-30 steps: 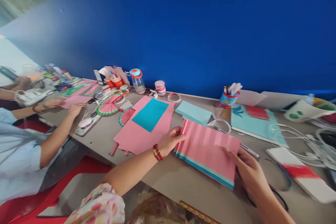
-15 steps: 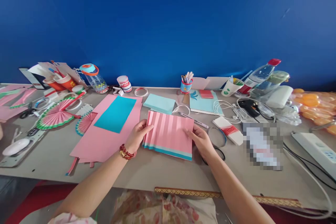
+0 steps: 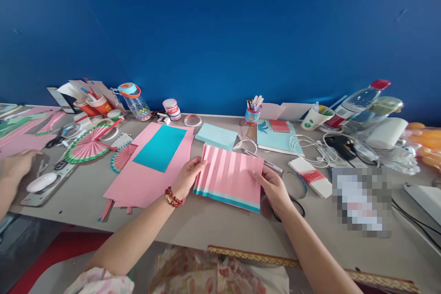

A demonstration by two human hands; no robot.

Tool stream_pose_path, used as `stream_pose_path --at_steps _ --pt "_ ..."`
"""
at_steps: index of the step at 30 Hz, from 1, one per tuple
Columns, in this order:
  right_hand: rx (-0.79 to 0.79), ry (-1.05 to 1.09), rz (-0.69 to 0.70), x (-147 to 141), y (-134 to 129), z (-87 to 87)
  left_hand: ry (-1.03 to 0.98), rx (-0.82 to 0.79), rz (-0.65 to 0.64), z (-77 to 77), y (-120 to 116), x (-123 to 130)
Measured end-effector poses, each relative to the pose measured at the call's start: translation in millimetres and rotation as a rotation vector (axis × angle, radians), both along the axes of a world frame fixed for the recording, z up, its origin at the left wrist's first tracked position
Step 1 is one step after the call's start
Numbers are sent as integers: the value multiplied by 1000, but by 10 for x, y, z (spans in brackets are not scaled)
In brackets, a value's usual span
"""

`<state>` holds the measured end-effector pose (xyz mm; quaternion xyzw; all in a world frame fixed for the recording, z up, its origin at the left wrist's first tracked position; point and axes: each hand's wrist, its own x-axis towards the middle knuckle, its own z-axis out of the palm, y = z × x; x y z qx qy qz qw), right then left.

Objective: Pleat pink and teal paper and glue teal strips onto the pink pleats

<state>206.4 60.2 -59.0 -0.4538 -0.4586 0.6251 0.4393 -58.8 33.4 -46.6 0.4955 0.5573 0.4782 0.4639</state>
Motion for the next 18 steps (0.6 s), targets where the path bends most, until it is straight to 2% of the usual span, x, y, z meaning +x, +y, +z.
stream_pose_path --at_steps 5,18 --pt "-2 -6 -16 -2 -1 -2 -10 7 -8 -21 1 -5" --pt "14 -18 51 -5 4 -45 -36 7 -33 -112 30 -8"
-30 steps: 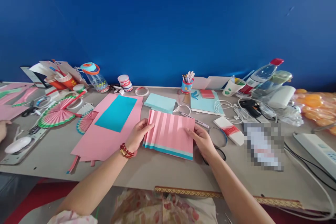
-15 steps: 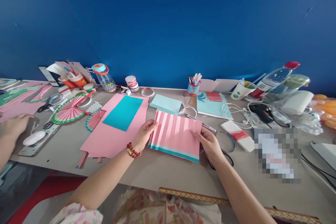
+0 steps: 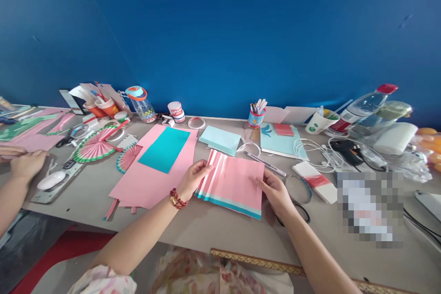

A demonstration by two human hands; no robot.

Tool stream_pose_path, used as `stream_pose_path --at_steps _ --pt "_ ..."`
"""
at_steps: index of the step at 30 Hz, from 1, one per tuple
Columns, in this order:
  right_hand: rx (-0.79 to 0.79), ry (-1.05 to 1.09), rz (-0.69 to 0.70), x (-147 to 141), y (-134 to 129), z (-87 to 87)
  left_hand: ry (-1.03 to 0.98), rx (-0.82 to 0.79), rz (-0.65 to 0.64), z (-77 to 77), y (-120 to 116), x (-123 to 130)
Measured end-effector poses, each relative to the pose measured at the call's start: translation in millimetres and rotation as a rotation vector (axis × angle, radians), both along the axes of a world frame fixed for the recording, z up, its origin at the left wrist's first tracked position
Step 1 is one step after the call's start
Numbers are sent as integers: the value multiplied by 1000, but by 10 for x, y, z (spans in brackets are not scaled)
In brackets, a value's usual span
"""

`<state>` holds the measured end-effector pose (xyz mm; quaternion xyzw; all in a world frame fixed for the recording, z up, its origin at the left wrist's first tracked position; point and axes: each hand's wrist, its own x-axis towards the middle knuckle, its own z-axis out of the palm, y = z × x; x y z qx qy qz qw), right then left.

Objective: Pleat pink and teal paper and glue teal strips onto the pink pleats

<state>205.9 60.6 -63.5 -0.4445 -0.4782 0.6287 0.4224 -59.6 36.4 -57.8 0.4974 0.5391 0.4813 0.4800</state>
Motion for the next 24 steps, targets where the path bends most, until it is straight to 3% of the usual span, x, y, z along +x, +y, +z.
stream_pose_path --at_steps 24 --pt "24 44 16 -10 -14 -8 46 16 52 57 -24 0"
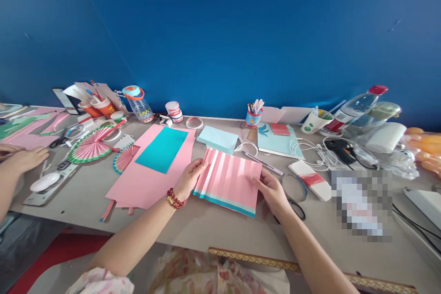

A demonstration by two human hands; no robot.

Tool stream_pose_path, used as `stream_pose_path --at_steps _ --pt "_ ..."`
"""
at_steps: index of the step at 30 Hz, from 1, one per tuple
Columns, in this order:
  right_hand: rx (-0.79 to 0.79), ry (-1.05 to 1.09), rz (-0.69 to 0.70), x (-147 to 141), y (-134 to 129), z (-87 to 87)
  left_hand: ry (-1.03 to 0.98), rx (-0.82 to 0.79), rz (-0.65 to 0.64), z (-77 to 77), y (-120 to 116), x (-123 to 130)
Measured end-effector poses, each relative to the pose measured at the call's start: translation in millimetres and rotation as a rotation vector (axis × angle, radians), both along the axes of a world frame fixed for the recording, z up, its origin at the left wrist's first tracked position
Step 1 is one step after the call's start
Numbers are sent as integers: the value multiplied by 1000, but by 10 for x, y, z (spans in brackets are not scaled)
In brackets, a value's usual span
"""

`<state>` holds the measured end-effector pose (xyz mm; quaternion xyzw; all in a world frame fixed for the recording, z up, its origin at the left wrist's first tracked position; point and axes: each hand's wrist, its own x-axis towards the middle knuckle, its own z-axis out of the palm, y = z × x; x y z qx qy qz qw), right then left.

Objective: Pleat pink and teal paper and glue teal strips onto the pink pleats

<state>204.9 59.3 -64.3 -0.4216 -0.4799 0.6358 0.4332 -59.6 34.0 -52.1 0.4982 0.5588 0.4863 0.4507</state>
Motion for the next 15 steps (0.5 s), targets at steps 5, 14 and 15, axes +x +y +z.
stream_pose_path --at_steps 5,14,15 --pt "-12 23 18 -16 -5 20 8 6 -26 1 5 -11" --pt "-10 34 6 -37 -13 34 42 7 -42 -27 3 6" --pt "-7 35 5 -35 -12 31 44 6 -32 -24 5 1"
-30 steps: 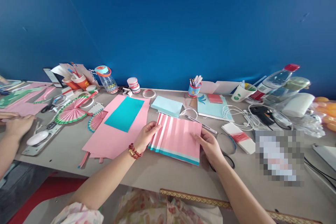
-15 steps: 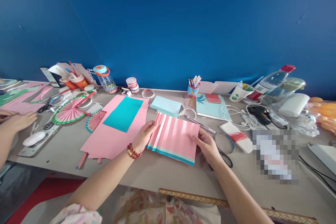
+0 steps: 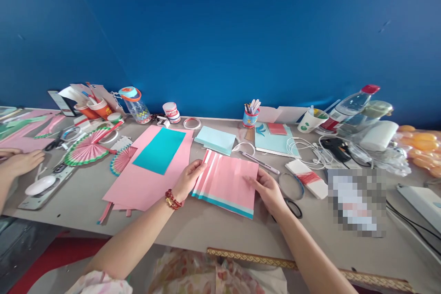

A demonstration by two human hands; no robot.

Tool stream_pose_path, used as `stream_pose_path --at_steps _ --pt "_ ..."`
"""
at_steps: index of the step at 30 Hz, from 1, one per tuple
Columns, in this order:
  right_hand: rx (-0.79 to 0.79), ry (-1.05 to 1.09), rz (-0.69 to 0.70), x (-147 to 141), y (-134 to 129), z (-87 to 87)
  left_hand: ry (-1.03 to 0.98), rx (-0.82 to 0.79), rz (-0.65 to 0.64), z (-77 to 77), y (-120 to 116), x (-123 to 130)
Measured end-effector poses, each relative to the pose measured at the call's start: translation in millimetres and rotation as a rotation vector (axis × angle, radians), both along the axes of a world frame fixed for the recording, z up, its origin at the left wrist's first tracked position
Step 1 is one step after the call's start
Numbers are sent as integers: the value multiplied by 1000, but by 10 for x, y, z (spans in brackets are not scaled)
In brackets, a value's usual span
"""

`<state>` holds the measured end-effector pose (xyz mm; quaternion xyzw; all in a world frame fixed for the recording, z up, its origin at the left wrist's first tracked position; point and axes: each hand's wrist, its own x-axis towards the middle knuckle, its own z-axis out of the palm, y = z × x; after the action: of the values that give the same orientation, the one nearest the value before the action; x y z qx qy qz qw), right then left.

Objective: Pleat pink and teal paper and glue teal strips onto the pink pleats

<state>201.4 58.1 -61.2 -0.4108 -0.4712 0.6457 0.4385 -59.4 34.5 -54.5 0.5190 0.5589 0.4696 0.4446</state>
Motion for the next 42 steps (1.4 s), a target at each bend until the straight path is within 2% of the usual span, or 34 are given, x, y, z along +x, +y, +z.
stream_pose_path --at_steps 8,21,29,36,42 --pt "3 -36 -48 36 13 -48 -6 3 20 51 14 -12" --pt "31 -68 -98 56 28 -59 -35 6 62 48 22 -42" --pt "48 -71 -51 49 13 -47 20 -5 140 21 9 -59" --pt "19 -52 -18 16 -11 -27 74 29 31 13 -43 -16" --pt "50 -106 36 -29 -49 22 73 28 64 -42 -10 4"
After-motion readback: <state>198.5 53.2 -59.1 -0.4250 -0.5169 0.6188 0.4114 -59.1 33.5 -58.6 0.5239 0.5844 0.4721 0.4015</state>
